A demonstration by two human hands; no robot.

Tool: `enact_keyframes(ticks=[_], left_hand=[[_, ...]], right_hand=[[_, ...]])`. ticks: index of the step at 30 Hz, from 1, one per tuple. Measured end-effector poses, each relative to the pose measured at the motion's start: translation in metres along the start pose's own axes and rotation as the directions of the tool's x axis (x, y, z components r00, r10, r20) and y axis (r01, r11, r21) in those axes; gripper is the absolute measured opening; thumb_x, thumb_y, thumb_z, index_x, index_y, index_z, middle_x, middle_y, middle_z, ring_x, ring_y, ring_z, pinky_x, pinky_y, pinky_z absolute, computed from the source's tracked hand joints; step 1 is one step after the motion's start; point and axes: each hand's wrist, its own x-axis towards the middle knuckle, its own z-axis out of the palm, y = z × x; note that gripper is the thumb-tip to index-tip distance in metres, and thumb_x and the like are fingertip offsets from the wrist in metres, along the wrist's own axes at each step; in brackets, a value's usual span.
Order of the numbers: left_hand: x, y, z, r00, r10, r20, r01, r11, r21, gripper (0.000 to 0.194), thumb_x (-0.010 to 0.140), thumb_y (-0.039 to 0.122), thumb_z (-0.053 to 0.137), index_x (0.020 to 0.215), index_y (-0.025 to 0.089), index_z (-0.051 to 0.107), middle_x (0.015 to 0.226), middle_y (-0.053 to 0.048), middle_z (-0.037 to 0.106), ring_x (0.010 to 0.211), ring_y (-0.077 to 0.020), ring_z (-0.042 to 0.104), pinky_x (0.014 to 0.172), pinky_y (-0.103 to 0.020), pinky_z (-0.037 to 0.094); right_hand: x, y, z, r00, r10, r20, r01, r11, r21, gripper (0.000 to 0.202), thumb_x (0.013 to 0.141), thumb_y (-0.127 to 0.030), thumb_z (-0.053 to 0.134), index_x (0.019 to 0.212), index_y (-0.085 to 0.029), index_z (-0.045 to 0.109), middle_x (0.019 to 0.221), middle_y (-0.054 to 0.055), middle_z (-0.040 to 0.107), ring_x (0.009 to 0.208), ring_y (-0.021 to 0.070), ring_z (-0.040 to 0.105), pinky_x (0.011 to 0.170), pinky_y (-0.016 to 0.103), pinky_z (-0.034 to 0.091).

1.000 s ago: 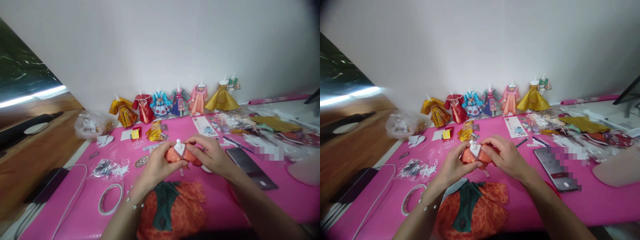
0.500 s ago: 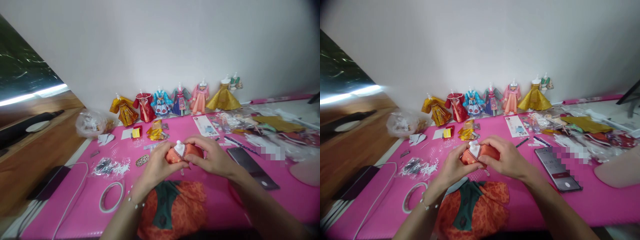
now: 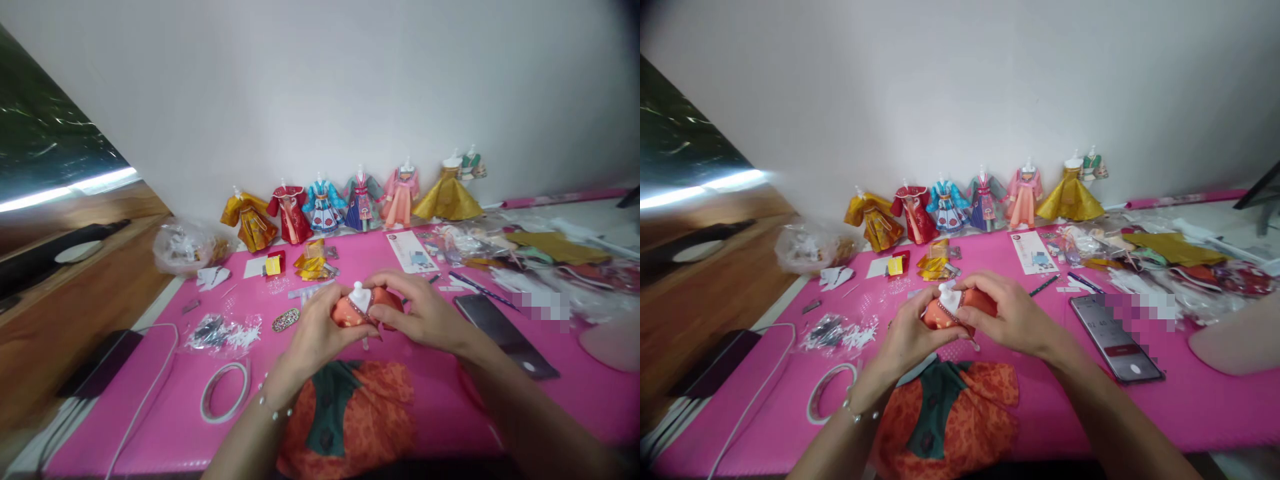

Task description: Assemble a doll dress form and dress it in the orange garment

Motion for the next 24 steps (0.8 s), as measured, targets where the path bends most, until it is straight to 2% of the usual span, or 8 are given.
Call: enact_keyframes(ticks=[4, 8, 12, 16, 20, 24], left_hand=[[0.001, 0.004, -0.001, 0.999, -0.038, 0.012, 0.037, 0.998, 0.041, 0.039, 0.072, 0.049, 0.08, 0.087, 0.019, 0.061, 0.081, -0.001, 0.067, 0.074, -0.02, 0.061, 0.066, -0.03, 0.044], [0.003, 0.007, -0.003, 0.997, -0.073, 0.015, 0.071, 0.993, 0.094, 0.038, 0.071, 0.048, 0.081, 0.081, 0.02, 0.059, 0.074, 0.002, 0.063, 0.067, -0.0177, 0.058, 0.061, -0.028, 0.041], [0.002, 0.003, 0.0, 0.998, -0.07, -0.003, 0.07, 0.995, 0.074, 0.037, 0.068, 0.039, 0.084, 0.092, 0.021, 0.061, 0.081, 0.002, 0.067, 0.071, -0.0187, 0.062, 0.064, -0.028, 0.044], [-0.002, -0.001, 0.003, 0.996, -0.09, -0.01, 0.09, 0.996, 0.012, 0.052, 0.066, 0.026, 0.084, 0.111, 0.024, 0.058, 0.097, 0.0, 0.07, 0.084, -0.0217, 0.067, 0.073, -0.03, 0.05], [-0.004, -0.007, 0.005, 0.99, -0.14, 0.014, 0.14, 0.99, -0.026, 0.064, 0.068, 0.027, 0.084, 0.124, 0.026, 0.054, 0.114, -0.004, 0.069, 0.098, -0.0268, 0.067, 0.083, -0.036, 0.052], [-0.01, -0.027, 0.007, 0.984, -0.17, 0.053, 0.175, 0.976, -0.128, 0.065, 0.071, 0.028, 0.082, 0.128, 0.024, 0.051, 0.12, -0.008, 0.068, 0.107, -0.0293, 0.065, 0.089, -0.04, 0.051]], right_hand=[[0.0, -0.001, 0.0, 1.0, 0.025, 0.012, -0.025, 1.0, 0.015, 0.024, 0.09, -0.034, 0.063, 0.109, -0.019, 0.062, 0.103, 0.005, 0.069, 0.092, 0.0191, 0.064, 0.084, 0.03, 0.05], [0.0, -0.001, 0.0, 0.999, 0.042, 0.024, -0.042, 0.999, -0.001, 0.038, 0.082, -0.037, 0.072, 0.114, -0.019, 0.062, 0.106, 0.005, 0.069, 0.094, 0.0209, 0.065, 0.084, 0.03, 0.051], [0.0, 0.0, 0.001, 0.993, 0.116, 0.026, -0.115, 0.993, -0.026, 0.043, 0.076, -0.033, 0.076, 0.114, -0.021, 0.062, 0.108, 0.005, 0.07, 0.098, 0.0229, 0.066, 0.084, 0.032, 0.051], [0.0, 0.001, 0.001, 0.986, 0.164, 0.036, -0.163, 0.987, -0.009, 0.042, 0.076, -0.031, 0.075, 0.115, -0.022, 0.061, 0.108, 0.004, 0.07, 0.097, 0.0225, 0.066, 0.083, 0.032, 0.051], [0.001, 0.006, 0.002, 0.986, 0.166, 0.025, -0.167, 0.985, 0.04, 0.042, 0.076, -0.03, 0.073, 0.115, -0.021, 0.06, 0.106, 0.004, 0.069, 0.095, 0.0217, 0.065, 0.082, 0.032, 0.05], [0.003, 0.017, 0.005, 0.979, 0.204, -0.008, -0.202, 0.973, 0.109, 0.043, 0.075, -0.031, 0.072, 0.115, -0.021, 0.059, 0.1, 0.003, 0.067, 0.087, 0.021, 0.064, 0.076, 0.031, 0.05]])
